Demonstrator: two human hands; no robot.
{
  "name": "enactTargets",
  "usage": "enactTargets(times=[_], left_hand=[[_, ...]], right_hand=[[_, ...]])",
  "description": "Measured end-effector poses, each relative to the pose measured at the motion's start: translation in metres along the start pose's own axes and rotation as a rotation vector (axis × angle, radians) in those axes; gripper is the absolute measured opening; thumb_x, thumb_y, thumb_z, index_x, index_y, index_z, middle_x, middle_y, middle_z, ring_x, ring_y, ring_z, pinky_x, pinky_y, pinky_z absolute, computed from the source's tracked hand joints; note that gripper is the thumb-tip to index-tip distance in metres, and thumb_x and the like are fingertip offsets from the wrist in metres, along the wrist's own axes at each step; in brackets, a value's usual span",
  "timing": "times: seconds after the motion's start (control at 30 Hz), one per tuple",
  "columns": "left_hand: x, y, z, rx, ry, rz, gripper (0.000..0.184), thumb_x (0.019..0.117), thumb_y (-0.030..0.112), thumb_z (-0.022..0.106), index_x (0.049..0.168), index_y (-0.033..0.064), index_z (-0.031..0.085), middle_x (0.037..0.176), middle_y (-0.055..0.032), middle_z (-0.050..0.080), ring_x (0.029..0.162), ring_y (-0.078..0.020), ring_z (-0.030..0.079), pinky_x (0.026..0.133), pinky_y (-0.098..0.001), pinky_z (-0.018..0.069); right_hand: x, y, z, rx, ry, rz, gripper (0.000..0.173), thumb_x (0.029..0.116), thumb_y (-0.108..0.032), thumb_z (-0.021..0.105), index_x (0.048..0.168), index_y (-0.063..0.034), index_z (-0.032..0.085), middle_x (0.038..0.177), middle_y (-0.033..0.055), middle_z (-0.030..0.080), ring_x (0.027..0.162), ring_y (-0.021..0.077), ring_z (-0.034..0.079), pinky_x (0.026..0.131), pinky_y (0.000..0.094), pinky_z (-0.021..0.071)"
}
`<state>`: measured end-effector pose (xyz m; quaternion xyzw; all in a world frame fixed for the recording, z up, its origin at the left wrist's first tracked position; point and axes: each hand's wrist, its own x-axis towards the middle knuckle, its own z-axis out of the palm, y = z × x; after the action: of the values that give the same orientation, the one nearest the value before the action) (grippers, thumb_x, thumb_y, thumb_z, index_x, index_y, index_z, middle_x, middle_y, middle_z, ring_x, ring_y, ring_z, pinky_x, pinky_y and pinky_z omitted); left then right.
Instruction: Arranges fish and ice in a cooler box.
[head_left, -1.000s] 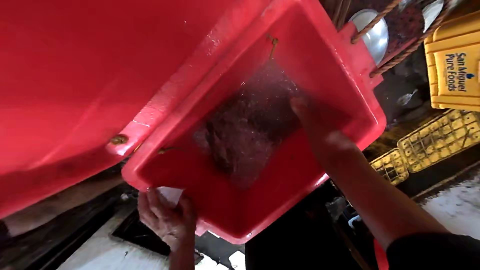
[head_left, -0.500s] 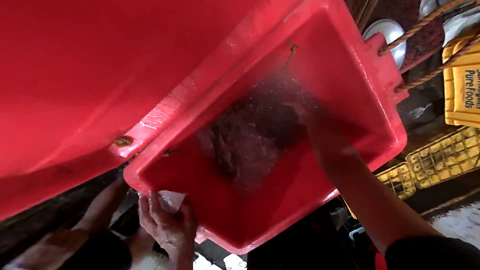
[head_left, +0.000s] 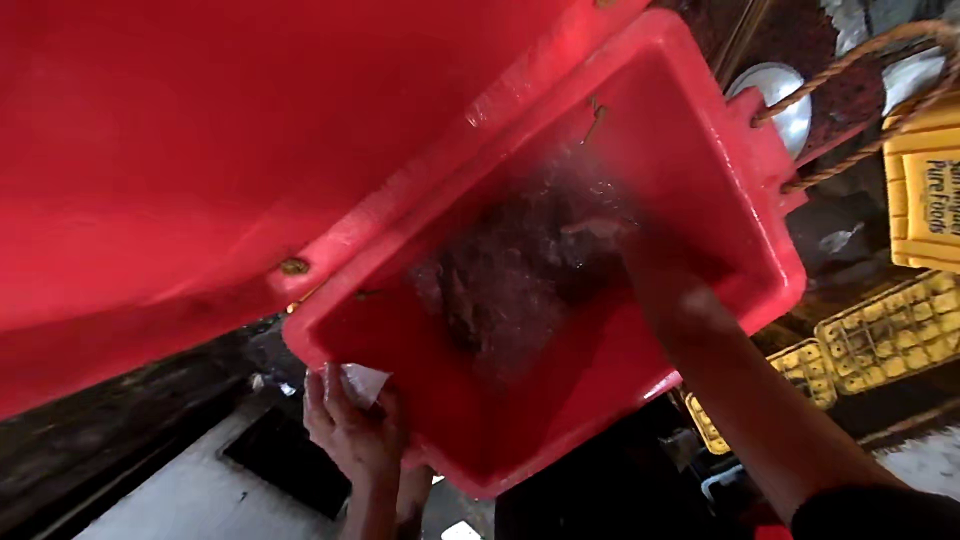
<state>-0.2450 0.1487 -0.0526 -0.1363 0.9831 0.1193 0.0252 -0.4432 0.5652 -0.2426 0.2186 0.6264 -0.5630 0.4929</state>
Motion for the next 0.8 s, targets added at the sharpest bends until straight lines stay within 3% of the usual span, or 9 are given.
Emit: enactTargets(times=[0.07, 0.2, 0.27, 0.3, 0.37, 0.43, 0.5, 0.57, 0.8], left_hand=[[0.000, 0.001, -0.002, 0.018, 0.000, -0.014, 0.077, 0.0893, 0.042, 0.058, 0.151, -0.0022, 0.045, 0.156, -0.0332, 0.038, 0.143, -0.0527, 0.037, 0.114, -0.0651, 0.0307], [0.000, 0.002, -0.005, 0.020, -0.022, -0.031, 0.077, 0.0890, 0.044, 0.057, 0.153, 0.0027, 0.044, 0.158, -0.0291, 0.038, 0.144, -0.0516, 0.037, 0.114, -0.0688, 0.0297], [0.001, 0.003, -0.008, 0.003, -0.027, -0.031, 0.075, 0.0898, 0.042, 0.058, 0.153, 0.0028, 0.045, 0.158, -0.0300, 0.038, 0.144, -0.0537, 0.036, 0.112, -0.0712, 0.0301], [0.001, 0.003, -0.008, -0.001, -0.020, -0.029, 0.074, 0.0897, 0.040, 0.059, 0.152, 0.0027, 0.046, 0.157, -0.0309, 0.038, 0.143, -0.0556, 0.035, 0.109, -0.0735, 0.0302], [-0.001, 0.001, -0.009, -0.003, -0.003, -0.064, 0.072, 0.0895, 0.038, 0.063, 0.153, 0.0084, 0.046, 0.160, -0.0280, 0.035, 0.146, -0.0550, 0.031, 0.110, -0.0740, 0.0287], [-0.004, 0.016, -0.021, -0.086, 0.006, -0.077, 0.072, 0.0891, 0.032, 0.067, 0.153, 0.0067, 0.045, 0.162, -0.0292, 0.030, 0.147, -0.0557, 0.027, 0.113, -0.0733, 0.0263], [-0.011, 0.048, -0.041, -0.225, -0.054, -0.021, 0.066, 0.0911, 0.027, 0.071, 0.146, -0.0018, 0.050, 0.152, -0.0309, 0.043, 0.141, -0.0505, 0.041, 0.114, -0.0661, 0.0348], [-0.020, 0.080, -0.051, -0.310, -0.183, 0.035, 0.059, 0.0947, 0.031, 0.071, 0.143, 0.0004, 0.056, 0.143, -0.0232, 0.057, 0.134, -0.0390, 0.054, 0.112, -0.0556, 0.0443], [-0.020, 0.100, -0.070, -0.432, -0.216, 0.134, 0.057, 0.0938, 0.031, 0.071, 0.139, 0.0000, 0.058, 0.130, -0.0209, 0.065, 0.110, -0.0348, 0.069, 0.093, -0.0529, 0.0575]], right_hand=[[-0.028, -0.012, 0.015, 0.097, -0.046, -0.002, 0.044, 0.1044, -0.028, 0.057, 0.145, -0.0112, 0.049, 0.124, 0.0089, 0.064, 0.103, 0.0137, 0.064, 0.088, 0.0329, 0.0558], [-0.060, -0.020, 0.040, 0.322, -0.135, -0.049, 0.051, 0.0990, -0.037, 0.062, 0.140, -0.0071, 0.052, 0.118, 0.0142, 0.065, 0.098, 0.0225, 0.066, 0.081, 0.0416, 0.0579], [-0.109, -0.066, 0.068, 0.290, -0.084, 0.089, 0.045, 0.1077, -0.027, 0.047, 0.148, -0.0073, 0.044, 0.134, 0.0179, 0.058, 0.116, 0.0288, 0.061, 0.098, 0.0488, 0.0529], [-0.133, -0.101, 0.098, 0.335, 0.114, 0.271, 0.040, 0.1094, -0.024, 0.042, 0.148, -0.0110, 0.046, 0.137, 0.0184, 0.056, 0.119, 0.0335, 0.057, 0.104, 0.0543, 0.0450], [-0.129, -0.057, 0.092, 0.308, -0.159, -0.086, 0.055, 0.1060, -0.039, 0.050, 0.149, -0.0050, 0.041, 0.130, 0.0236, 0.060, 0.105, 0.0336, 0.066, 0.081, 0.0510, 0.0596], [-0.139, -0.057, 0.113, 0.367, -0.072, -0.108, 0.058, 0.1003, -0.044, 0.061, 0.146, -0.0105, 0.047, 0.130, 0.0145, 0.063, 0.112, 0.0262, 0.065, 0.091, 0.0472, 0.0571], [-0.158, -0.067, 0.140, 0.395, 0.072, -0.116, 0.062, 0.0964, -0.044, 0.068, 0.144, -0.0093, 0.050, 0.131, 0.0134, 0.064, 0.115, 0.0261, 0.065, 0.095, 0.0480, 0.0567], [-0.177, -0.072, 0.168, 0.403, 0.199, -0.139, 0.067, 0.0917, -0.046, 0.073, 0.142, -0.0071, 0.051, 0.128, 0.0150, 0.066, 0.112, 0.0280, 0.066, 0.091, 0.0491, 0.0583], [-0.242, -0.094, 0.258, 0.262, 0.458, -0.407, 0.045, 0.0909, -0.041, 0.077, 0.116, -0.0054, 0.070, 0.103, 0.0122, 0.074, 0.095, 0.0231, 0.072, 0.087, 0.0472, 0.0609]])
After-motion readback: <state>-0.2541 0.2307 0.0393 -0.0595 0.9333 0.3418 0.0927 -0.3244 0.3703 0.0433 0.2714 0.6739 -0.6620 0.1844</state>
